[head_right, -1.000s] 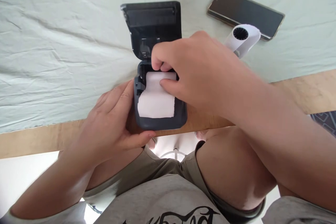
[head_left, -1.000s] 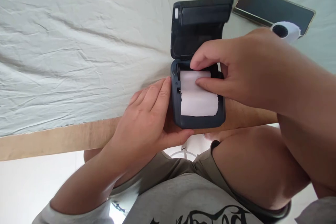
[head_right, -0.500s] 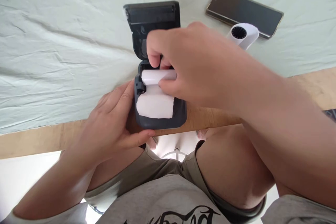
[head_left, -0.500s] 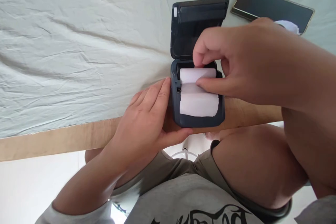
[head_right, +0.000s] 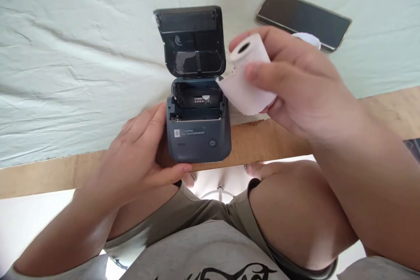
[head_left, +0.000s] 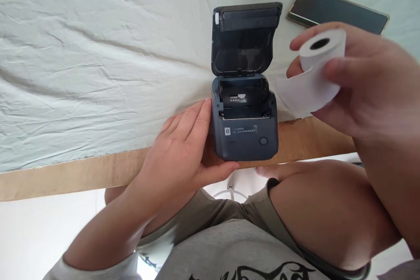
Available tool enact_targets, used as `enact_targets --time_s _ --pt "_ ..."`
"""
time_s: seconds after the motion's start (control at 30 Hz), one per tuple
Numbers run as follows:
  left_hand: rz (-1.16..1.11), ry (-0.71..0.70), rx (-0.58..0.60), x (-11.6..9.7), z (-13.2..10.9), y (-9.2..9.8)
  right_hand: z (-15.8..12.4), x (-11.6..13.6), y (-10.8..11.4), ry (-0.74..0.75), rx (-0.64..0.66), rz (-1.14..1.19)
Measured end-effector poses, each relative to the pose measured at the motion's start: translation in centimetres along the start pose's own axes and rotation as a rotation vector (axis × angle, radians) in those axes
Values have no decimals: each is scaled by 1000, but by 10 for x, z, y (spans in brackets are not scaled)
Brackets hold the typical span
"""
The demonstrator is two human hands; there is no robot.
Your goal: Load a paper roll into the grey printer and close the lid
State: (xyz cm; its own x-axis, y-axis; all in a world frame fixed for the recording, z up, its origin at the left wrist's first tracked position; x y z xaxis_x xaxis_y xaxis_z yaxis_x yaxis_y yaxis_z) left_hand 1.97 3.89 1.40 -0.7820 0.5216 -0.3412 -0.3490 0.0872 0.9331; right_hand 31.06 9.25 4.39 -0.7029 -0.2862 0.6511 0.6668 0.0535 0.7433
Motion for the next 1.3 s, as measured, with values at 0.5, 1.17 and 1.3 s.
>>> enact_targets --time_s 0.5,1.17,1.3 --pt "-10 -33 67 6 2 3 -5 -5 -9 21 7 -234" --pt "-19 -3 92 5 2 3 -10 -19 -14 147 83 -403" --pt "-25 21 115 8 3 4 -9 -19 -15 126 82 -391"
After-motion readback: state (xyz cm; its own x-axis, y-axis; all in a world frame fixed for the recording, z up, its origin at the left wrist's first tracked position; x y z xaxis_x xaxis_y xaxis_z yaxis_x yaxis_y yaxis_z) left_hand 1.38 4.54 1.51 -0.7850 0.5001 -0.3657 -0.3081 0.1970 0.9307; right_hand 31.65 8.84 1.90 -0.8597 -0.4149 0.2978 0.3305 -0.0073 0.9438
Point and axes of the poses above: each hand's wrist, its own z-axis towards the middle knuckle, its own y-axis out of the back of the hand, x = y × z, the point moved 3 cm from there along z, towards the middle knuckle, and after that the axes turned 5 degrees about y, right-handed, at the moved point
